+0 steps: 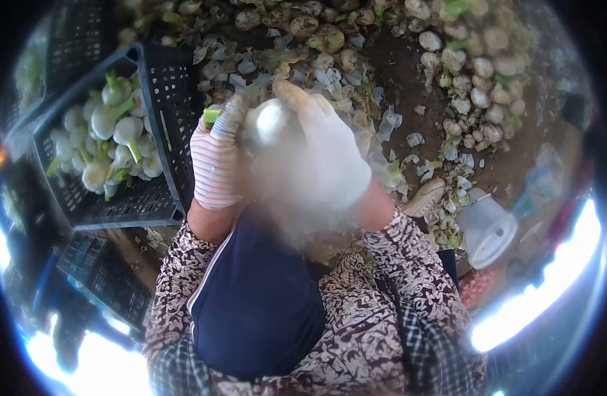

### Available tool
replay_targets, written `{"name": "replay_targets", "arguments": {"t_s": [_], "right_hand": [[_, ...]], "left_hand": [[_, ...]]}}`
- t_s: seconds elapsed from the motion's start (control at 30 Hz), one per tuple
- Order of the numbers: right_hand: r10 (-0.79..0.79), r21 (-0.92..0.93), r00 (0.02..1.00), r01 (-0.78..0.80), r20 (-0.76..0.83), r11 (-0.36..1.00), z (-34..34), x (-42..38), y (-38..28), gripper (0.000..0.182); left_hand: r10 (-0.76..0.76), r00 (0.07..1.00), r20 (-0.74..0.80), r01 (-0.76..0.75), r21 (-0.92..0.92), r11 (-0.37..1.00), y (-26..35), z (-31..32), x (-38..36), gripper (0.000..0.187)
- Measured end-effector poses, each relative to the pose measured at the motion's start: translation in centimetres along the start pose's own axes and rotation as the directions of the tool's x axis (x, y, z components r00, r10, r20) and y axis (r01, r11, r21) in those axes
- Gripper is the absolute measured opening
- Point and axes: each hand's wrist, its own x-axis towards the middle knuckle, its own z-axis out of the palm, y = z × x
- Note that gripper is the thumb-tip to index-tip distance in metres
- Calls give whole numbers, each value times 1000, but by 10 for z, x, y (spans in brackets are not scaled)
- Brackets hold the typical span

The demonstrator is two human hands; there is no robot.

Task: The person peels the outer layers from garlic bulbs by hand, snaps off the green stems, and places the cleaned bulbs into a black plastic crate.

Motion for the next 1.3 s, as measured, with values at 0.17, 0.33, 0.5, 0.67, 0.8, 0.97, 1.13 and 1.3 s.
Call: {"name": "replay_targets", "arguments": {"t_s": [0.17,0.33,0.5,0.67,0.8,0.97,1.13,1.3], "right_hand": [[143,217,990,-136,-14,967,14,-2,12,97],[105,219,990,-122,91,968,0,-3,16,95],[82,298,979,-136,187,945,-5,-5,27,81],[350,765,867,-484,355,425,-18,-9,17,62],[357,512,930,-348,85,786,-15,-13,-9,44],[540,478,842,-473,-1,740,2,-10,-7,25],[355,-114,933,-360,-68,926,-2,-27,66,29],[118,8,993,-118,-8,993,-15,-20,44,35]], "left_hand": [[-174,976,-131,131,-285,950,31,18,-6,28],[-158,980,-119,121,-269,956,25,17,-6,25],[-201,977,-76,176,-255,951,30,12,-7,23],[-209,972,-105,177,-251,952,22,10,-3,25],[-83,970,-227,59,-113,992,34,15,-6,27],[-207,968,-144,157,-299,941,27,14,-2,23],[-363,890,275,425,-791,441,13,-8,11,36],[-301,900,317,416,-832,367,30,-2,6,33]]}}
